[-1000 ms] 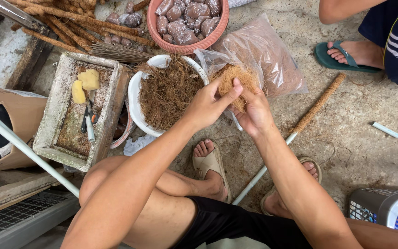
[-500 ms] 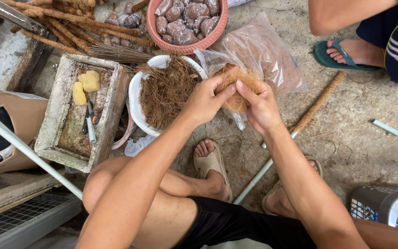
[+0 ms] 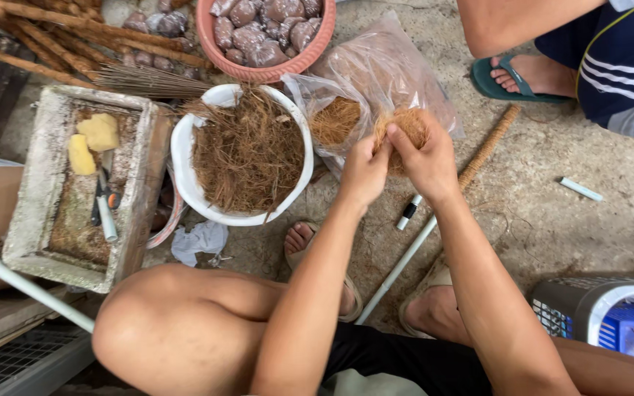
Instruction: The person wraps coconut coir around a broom handle using a cylindrical tool to secure the fibers. They repeatedly pull coir from a bucket, wrap it around the handle, and use the tool to tighten the wrapping along the length of the handle.
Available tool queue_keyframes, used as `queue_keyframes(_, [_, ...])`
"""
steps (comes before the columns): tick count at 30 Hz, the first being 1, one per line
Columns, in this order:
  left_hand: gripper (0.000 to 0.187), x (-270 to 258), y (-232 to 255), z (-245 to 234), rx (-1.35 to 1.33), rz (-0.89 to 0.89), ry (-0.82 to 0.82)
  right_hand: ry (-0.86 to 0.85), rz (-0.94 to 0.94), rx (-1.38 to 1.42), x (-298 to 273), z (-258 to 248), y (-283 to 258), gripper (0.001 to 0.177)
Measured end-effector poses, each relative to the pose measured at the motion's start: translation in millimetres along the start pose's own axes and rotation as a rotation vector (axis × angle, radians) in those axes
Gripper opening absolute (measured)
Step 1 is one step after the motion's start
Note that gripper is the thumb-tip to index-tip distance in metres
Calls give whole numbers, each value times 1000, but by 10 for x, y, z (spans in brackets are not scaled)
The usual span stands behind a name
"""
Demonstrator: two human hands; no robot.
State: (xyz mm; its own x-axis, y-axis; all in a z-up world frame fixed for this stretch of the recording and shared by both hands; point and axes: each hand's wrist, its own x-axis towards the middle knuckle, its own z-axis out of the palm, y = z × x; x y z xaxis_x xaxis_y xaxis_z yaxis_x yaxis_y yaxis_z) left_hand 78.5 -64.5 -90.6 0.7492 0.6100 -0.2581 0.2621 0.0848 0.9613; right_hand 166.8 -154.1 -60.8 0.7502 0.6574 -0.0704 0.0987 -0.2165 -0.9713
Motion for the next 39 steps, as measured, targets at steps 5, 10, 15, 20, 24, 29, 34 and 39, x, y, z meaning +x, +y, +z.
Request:
queue_keyframes(5, [32, -204, -660, 346, -294, -171, 160, -66, 163, -462, -74, -323, 416, 41])
queue_keyframes(10, [34, -179, -1077, 338, -436, -365, 222, 127, 255, -587, -144, -709, 1171, 46])
queue_keyframes(15, [33, -114, -1138, 323, -267, -248, 255, -126, 735, -836, -429, -359, 1833, 63])
queue_keyframes(20, [38, -166, -1122, 309, -192, -299, 220, -189, 627, -1025, -589, 123, 2236, 93])
queue_keyframes(24, [34, -206, -1085, 265, -180, -302, 213, -128, 553, -913, -610, 187, 2540, 69])
queue_keyframes(29, [35, -212, -1108, 188, -152, -380, 226, 236, 567, -535, -427, -267, 2822, 28])
queue_keyframes(34, [33, -195, -1181, 194, -129, -299, 241, 482, 630, -443, -240, -997, 2816, 34])
queue_keyframes(39, [33, -190, -1251, 251, -18, -388, 205, 306, 788, -595, -49, -1036, 2826, 46])
